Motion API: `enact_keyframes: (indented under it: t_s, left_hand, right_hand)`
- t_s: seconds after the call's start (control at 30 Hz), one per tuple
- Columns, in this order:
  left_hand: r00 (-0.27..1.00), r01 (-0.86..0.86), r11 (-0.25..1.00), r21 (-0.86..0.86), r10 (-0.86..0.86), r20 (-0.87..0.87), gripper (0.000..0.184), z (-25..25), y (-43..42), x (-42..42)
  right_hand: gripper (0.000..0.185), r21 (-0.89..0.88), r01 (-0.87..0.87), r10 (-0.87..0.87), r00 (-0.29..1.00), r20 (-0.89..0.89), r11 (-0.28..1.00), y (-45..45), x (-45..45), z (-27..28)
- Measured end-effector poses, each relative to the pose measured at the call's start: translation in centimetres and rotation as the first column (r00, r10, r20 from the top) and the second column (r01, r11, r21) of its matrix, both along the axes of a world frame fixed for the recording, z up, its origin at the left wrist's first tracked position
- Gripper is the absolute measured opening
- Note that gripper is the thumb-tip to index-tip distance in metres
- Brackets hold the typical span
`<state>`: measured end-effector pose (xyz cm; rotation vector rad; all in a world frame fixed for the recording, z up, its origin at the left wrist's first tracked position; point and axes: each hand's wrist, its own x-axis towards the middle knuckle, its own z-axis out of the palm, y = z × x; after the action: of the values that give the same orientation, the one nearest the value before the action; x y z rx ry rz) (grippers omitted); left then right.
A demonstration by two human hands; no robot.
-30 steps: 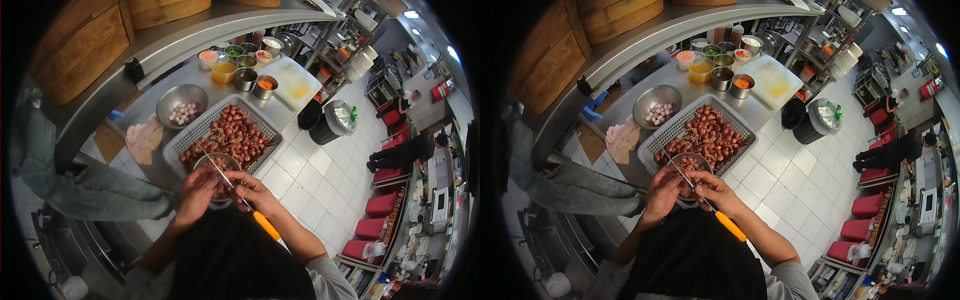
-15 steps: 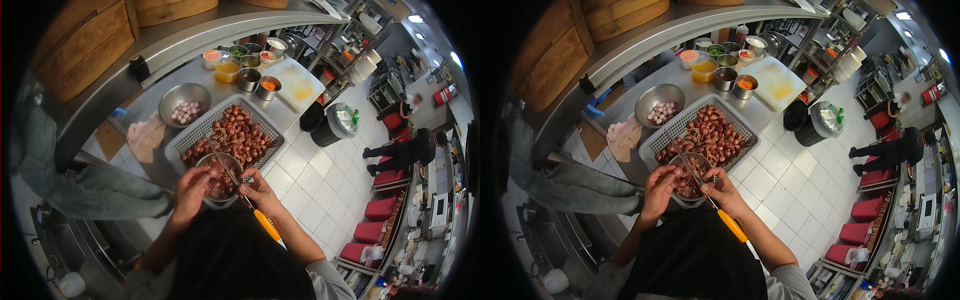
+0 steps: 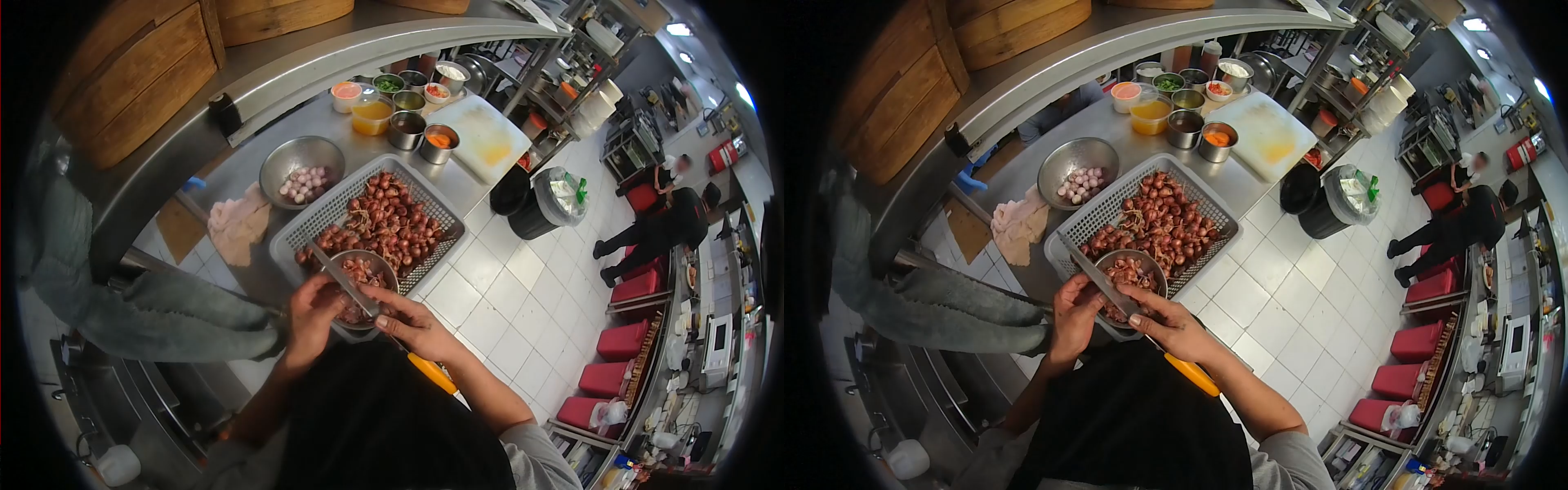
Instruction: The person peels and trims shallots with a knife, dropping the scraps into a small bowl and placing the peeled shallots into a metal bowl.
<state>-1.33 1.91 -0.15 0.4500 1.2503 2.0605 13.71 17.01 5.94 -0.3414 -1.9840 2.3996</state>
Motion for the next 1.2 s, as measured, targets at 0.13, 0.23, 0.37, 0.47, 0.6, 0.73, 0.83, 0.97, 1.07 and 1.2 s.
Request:
enact_keyframes:
  t_s: [0.13,0.23,0.37,0.47,0.6,0.73,0.83,0.97,1.07,1.2]
  left_hand:
    - [0.999,0.024,0.998,-0.064,-0.027,-0.036,0.032,1.7,-0.4,0.4]
    - [0.999,0.027,0.998,-0.057,-0.029,-0.036,0.032,1.8,-0.4,0.5]
    - [0.999,0.034,0.999,-0.028,-0.035,-0.038,0.032,2.5,-0.5,0.6]
    - [0.997,0.049,0.997,-0.061,-0.053,-0.056,0.031,2.7,-0.7,0.5]
    - [0.995,0.096,0.995,0.016,-0.096,-0.017,0.031,2.2,-0.7,0.4]
    - [0.974,0.135,0.969,0.207,-0.168,0.154,0.029,0.5,0.0,0.3]
    - [0.942,0.151,0.951,0.271,-0.222,0.252,0.028,0.3,0.2,0.2]
    - [0.949,0.139,0.962,0.235,-0.197,0.246,0.026,0.6,0.4,0.3]
    - [0.944,0.141,0.966,0.216,-0.197,0.265,0.023,1.1,0.4,0.3]
    - [0.925,0.179,0.956,0.233,-0.244,0.291,0.021,1.3,0.3,0.2]
  right_hand:
    - [0.060,0.055,0.017,-0.017,1.000,0.001,0.998,-0.7,0.2,0.4]
    - [0.059,0.082,0.046,-0.043,0.998,-0.043,0.996,-0.8,0.0,0.8]
    - [0.056,0.095,0.047,-0.041,0.997,-0.066,0.994,-0.9,0.0,0.7]
    - [0.055,0.135,0.047,-0.034,0.995,-0.093,0.990,-1.1,-0.1,0.9]
    - [0.049,-0.028,0.015,-0.016,1.000,-0.016,0.999,-0.5,0.0,0.8]
    - [0.046,-0.340,-0.003,-0.009,0.999,-0.033,0.940,-0.1,-0.3,0.3]
    - [0.045,-0.413,-0.020,0.007,0.999,-0.032,0.911,0.0,-0.3,0.2]
    - [0.044,-0.425,-0.018,0.012,1.000,-0.016,0.905,0.1,-0.3,0.1]
    - [0.044,-0.404,0.022,-0.027,1.000,-0.005,0.914,0.2,-0.1,-0.3]
    - [0.045,-0.377,0.095,-0.094,0.995,0.021,0.921,0.9,0.2,-0.1]
